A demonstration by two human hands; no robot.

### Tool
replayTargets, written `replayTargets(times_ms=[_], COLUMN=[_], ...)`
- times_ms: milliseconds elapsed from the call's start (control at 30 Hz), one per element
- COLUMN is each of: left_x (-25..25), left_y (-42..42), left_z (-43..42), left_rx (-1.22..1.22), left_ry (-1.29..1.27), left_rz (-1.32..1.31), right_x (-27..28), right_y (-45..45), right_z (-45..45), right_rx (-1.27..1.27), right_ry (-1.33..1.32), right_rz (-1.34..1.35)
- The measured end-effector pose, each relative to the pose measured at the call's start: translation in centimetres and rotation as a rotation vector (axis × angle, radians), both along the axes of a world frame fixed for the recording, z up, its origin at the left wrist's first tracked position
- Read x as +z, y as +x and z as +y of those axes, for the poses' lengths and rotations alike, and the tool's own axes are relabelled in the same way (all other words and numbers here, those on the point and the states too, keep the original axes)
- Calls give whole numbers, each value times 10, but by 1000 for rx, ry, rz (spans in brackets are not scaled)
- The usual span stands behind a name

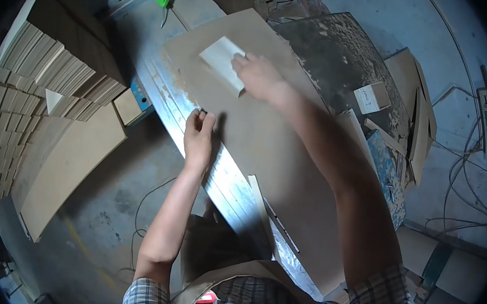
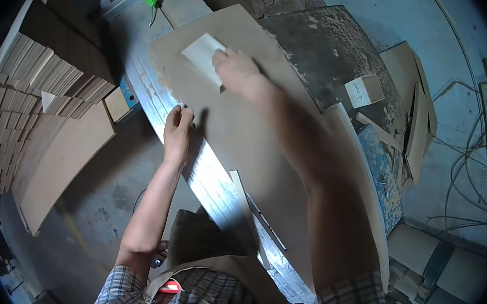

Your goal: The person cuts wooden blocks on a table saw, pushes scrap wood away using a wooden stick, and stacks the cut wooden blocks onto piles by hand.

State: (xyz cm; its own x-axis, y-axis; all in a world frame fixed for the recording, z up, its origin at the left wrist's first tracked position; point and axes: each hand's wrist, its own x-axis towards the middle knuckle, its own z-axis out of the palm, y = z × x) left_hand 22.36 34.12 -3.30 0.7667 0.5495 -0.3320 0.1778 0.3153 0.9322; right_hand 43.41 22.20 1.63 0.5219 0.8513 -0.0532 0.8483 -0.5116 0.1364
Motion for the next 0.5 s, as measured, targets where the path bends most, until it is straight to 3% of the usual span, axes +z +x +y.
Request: replayTargets(times_ms=[233,300,333,400,433,500], left_x=[13,13,10,3,-6,-3], left_y=[2,-3,-3,-2,-1,1], left_z=[14,13,14,15,16,18], left_rx=[-4,-8,-43,-104,-123,-75], left_ry=[-65,-56,-32,-19,21,54], left_rz=[146,145,152,202,226,250], right_x=[21,5,-5,-25,-43,-16], right_y=[-87,-92,-85,-67,-67,-80], right_z=[14,14,14,14,10,13], right_rx=[-84,-278,-271,-610,-577,-602], right_ry=[-6,447,454,411,518,574], right_rz=[220,214,214,953,956,1142])
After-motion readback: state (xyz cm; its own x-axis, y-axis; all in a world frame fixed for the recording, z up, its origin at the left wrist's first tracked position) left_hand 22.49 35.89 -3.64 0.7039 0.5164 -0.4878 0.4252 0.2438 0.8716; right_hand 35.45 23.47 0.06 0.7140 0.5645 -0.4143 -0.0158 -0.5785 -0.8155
